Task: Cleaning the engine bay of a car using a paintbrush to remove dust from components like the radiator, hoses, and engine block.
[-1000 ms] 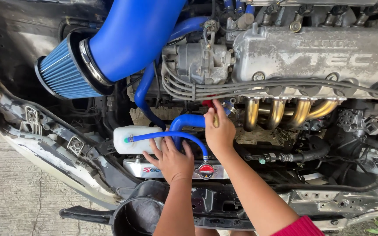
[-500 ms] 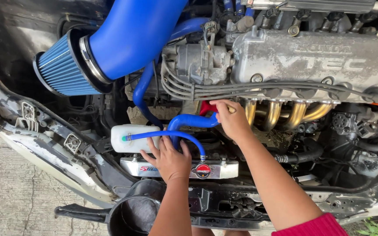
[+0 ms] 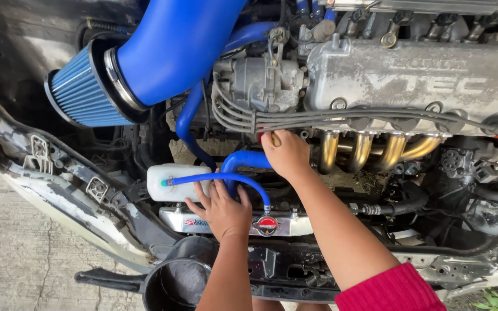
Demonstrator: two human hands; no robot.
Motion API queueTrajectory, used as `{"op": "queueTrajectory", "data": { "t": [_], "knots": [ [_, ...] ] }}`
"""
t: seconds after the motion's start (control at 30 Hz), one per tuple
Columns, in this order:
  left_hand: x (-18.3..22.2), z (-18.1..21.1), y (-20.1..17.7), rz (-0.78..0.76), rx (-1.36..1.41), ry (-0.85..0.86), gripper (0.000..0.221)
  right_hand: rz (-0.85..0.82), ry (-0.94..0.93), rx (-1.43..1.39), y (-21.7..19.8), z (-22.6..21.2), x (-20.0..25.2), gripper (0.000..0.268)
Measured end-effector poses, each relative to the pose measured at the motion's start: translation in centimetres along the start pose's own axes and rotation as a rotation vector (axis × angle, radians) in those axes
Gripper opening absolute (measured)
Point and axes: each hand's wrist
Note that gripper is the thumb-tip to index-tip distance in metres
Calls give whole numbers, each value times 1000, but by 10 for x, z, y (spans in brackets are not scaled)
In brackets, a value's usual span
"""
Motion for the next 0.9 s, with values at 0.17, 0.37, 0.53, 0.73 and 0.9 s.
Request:
{"op": "queueTrajectory", "data": {
  "t": [0.17, 0.37, 0.53, 0.73, 0.9],
  "knots": [
    [2, 3, -7, -4, 13, -5, 65, 18, -63, 25, -18, 2, 18, 51],
    [-1, 3, -7, -2, 20, 1, 64, 93, -65, -37, -26, 13, 23, 47],
    [-2, 3, -8, -7, 6, -5, 61, 256, -343, -287, -3, 41, 86, 31],
    [-1, 2, -10, -37, 9, -23, 63, 288, -307, -568, 32, 43, 111, 46],
    [-3, 5, -15, -11, 34, -15, 60, -21, 410, -1923, 28, 28, 70, 41]
  ]
}}
Point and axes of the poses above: each hand's wrist, its own x-axis away from the middle knuckle, its own y-axis out of the palm, z = x × y, and after that the axes turned 3 degrees about x, right-handed
